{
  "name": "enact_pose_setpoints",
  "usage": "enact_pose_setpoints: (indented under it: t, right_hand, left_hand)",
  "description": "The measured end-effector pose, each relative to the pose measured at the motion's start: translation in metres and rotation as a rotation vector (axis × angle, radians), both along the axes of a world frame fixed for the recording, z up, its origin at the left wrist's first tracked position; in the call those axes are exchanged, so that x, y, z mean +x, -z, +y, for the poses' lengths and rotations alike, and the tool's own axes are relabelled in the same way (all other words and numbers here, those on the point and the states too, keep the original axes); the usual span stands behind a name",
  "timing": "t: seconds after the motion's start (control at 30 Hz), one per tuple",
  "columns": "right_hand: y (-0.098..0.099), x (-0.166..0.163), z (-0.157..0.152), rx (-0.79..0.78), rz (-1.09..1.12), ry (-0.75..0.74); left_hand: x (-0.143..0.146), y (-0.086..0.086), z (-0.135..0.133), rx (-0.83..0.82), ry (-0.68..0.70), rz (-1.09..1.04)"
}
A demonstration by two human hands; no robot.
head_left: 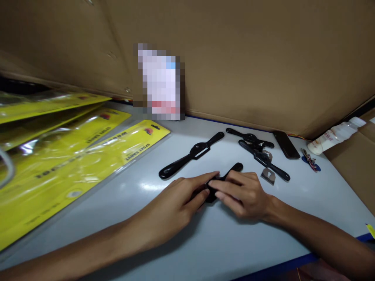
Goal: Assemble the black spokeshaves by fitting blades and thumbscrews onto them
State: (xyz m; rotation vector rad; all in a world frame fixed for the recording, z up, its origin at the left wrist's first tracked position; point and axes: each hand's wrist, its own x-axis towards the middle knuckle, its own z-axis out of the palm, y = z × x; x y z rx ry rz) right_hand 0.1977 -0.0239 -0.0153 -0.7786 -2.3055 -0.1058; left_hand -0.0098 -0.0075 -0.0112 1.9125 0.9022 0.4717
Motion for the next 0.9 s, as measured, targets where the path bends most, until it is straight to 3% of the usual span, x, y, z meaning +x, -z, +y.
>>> enact_pose_setpoints:
  t: [0.1, 0.3, 0.47, 0.63, 0.83, 0.9]
  right_hand:
    - [-0.0003, 0.0001, -0.0001, 0.011, -0.038, -0.063]
    - [0.0016, 0.0006, -0.0004, -0.076, 0.006, 0.09]
    - [0.0012, 0.0018, -0.0009, -0.019, -0.058, -0.049]
    - [0.0017, 0.0018, -0.0009, -0.044, -0.048, -0.035]
    - [0.0014, 0.0005, -0.0003, -0.068, -0.002, 0.107]
    - [0.001, 0.0008, -0.0002, -0.075, -0.023, 0.092]
  left_hand:
    - [0.0005, 0.0017, 0.0006, 0.012, -0.02, -0.019]
    - [0.0004, -0.0014, -0.0007, 0.004, 0.006, -0.001]
    - [0.0013, -0.0038, -0.0006, 0.012, 0.0, -0.04]
    - [0.002, -0.0012, 0.0009, 0.002, 0.012, -0.036]
    - [0.0007, -0.0019, -0.0007, 0.006, 0.003, -0.01]
    - [0.0011, -0.0026, -0.0008, 0.017, 0.005, -0.017]
